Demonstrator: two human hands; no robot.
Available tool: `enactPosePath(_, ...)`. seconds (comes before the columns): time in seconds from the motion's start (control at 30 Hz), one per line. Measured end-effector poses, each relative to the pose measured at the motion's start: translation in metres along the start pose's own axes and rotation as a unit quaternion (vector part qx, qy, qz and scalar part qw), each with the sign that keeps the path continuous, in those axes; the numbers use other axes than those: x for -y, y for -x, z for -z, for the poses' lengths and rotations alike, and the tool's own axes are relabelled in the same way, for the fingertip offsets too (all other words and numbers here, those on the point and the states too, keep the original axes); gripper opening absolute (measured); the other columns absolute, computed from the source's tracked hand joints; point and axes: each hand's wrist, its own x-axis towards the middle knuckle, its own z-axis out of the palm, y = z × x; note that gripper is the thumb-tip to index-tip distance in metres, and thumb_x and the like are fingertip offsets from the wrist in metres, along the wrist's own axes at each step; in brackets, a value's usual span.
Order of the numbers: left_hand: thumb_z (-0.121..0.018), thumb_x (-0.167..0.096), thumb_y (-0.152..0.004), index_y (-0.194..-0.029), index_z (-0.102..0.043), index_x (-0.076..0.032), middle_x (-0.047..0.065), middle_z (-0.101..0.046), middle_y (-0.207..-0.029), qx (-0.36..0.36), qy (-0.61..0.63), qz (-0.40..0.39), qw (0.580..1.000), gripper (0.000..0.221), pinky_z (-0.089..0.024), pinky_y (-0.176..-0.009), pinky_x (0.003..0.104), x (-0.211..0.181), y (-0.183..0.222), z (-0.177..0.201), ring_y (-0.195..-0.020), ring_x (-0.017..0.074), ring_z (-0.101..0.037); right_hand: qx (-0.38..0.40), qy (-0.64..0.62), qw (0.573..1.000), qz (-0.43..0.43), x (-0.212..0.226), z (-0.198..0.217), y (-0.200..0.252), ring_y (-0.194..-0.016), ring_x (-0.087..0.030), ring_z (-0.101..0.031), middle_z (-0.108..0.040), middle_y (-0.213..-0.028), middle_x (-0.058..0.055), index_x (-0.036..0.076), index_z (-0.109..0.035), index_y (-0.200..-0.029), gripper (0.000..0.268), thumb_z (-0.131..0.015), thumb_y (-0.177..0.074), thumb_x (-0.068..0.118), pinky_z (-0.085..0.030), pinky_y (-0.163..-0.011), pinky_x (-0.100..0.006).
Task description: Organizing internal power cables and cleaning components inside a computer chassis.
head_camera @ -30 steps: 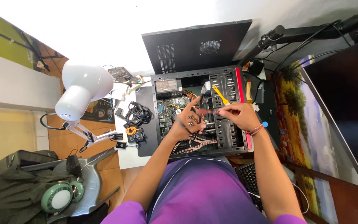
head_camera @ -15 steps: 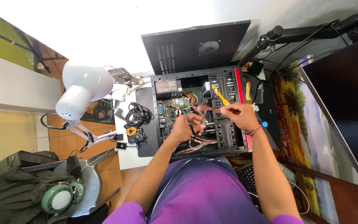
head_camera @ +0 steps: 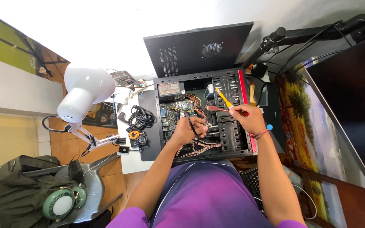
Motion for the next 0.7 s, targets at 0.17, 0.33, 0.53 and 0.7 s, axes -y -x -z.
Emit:
enactPosePath(0.17,-0.08,-0.007,-0.086,-0.11,-0.071,0.012,0.014,-0.076,-0.083,0.021,-0.01,-0.003,1.0,0.032,-0.06,-0.063,0.025,-0.004,0.004,0.0,-0.071,0.0158,-0.073,0.09,-0.221,0.971,0.027,-0.039,-0.004,-0.007,-0.086,-0.006,-0.064,-0.072,-0.098,-0.001,-0.002,-0.071,-0.11,0.029,-0.078,-0.092,0.019,-0.051,-0.079,-0.024)
enactPosePath(0.33,-0.08,-0.007,-0.085,-0.108,-0.07,0.011,0.012,-0.075,-0.083,0.029,-0.009,0.001,1.0,0.03,-0.06,-0.063,0.026,-0.005,0.005,-0.002,-0.071,0.0158,-0.074,0.033,-0.21,0.976,0.043,-0.01,-0.03,-0.005,-0.081,-0.007,-0.049,-0.052,-0.091,0.002,-0.006,-0.067,-0.126,0.035,-0.08,-0.098,0.011,-0.042,-0.076,-0.022)
enactPosePath(0.53,-0.08,-0.006,-0.085,-0.106,-0.069,0.012,0.014,-0.074,-0.082,0.049,0.013,0.037,0.998,0.03,-0.062,-0.063,0.027,-0.007,0.012,-0.001,-0.07,0.0164,-0.074,0.011,-0.213,0.977,0.01,0.016,-0.048,-0.006,-0.07,-0.002,-0.038,-0.049,-0.082,0.007,0.002,-0.075,-0.128,0.033,-0.077,-0.098,0.015,-0.031,-0.063,-0.021)
enactPosePath(0.7,-0.078,-0.01,-0.086,-0.108,-0.072,0.007,0.01,-0.077,-0.085,0.085,0.012,0.046,0.995,0.028,-0.059,-0.064,0.024,-0.005,0.017,0.007,-0.071,0.0109,-0.072,0.008,-0.238,0.971,0.031,0.009,-0.056,-0.014,-0.073,0.0,-0.052,-0.076,-0.092,0.006,0.0,-0.073,-0.091,0.015,-0.078,-0.092,0.014,-0.044,-0.069,-0.018)
